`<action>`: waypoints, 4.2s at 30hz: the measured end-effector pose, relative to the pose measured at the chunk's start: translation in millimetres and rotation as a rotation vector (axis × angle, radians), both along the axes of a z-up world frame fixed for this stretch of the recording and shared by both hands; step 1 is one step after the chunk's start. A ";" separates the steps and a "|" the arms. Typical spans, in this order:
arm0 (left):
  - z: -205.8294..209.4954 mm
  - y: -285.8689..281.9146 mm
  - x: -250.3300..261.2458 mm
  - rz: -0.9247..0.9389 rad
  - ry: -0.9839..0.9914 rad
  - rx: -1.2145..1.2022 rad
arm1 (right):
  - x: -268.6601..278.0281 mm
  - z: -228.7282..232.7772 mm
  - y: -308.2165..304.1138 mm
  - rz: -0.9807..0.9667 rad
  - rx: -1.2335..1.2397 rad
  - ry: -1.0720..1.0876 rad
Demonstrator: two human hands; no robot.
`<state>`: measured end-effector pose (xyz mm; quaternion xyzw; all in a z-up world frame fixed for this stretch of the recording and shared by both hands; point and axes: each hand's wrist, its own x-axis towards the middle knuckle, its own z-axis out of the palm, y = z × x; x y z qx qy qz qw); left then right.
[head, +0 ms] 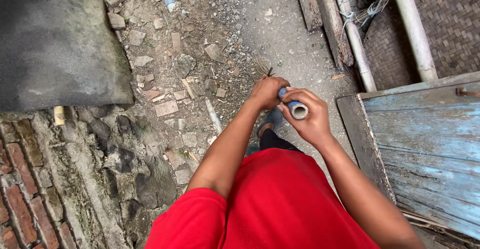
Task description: The person attaches a broom head to a pipe handle by inserting the broom head into the pipe and pressing them together by hand.
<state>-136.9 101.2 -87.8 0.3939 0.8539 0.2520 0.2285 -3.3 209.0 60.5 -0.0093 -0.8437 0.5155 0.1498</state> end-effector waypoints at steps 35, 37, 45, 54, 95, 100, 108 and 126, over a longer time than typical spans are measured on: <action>84.3 15.2 -14.8 0.071 0.126 0.279 | -19.9 54.5 52.8 0.079 -0.155 0.121; 73.8 24.3 -20.5 0.062 0.134 0.282 | -22.0 44.5 53.3 0.072 -0.116 0.138; -8.6 18.9 -46.3 0.087 0.100 0.051 | -47.8 -29.5 35.9 0.058 -0.090 0.077; 9.8 -56.9 -25.7 0.259 -0.020 -0.128 | -56.2 -38.4 -2.5 0.310 -0.187 0.038; 53.6 -215.4 83.1 0.846 0.009 0.036 | -66.4 18.1 -137.9 0.946 -0.149 0.046; 68.5 -231.7 133.8 0.881 -0.016 0.016 | -47.9 34.0 -143.9 1.098 -0.147 -0.013; 116.0 -232.5 149.9 0.862 -0.015 0.039 | -50.7 50.3 -126.5 1.015 -0.509 -0.180; 94.2 -206.9 54.1 0.642 0.190 0.181 | -57.0 66.2 -121.5 0.805 -0.098 0.118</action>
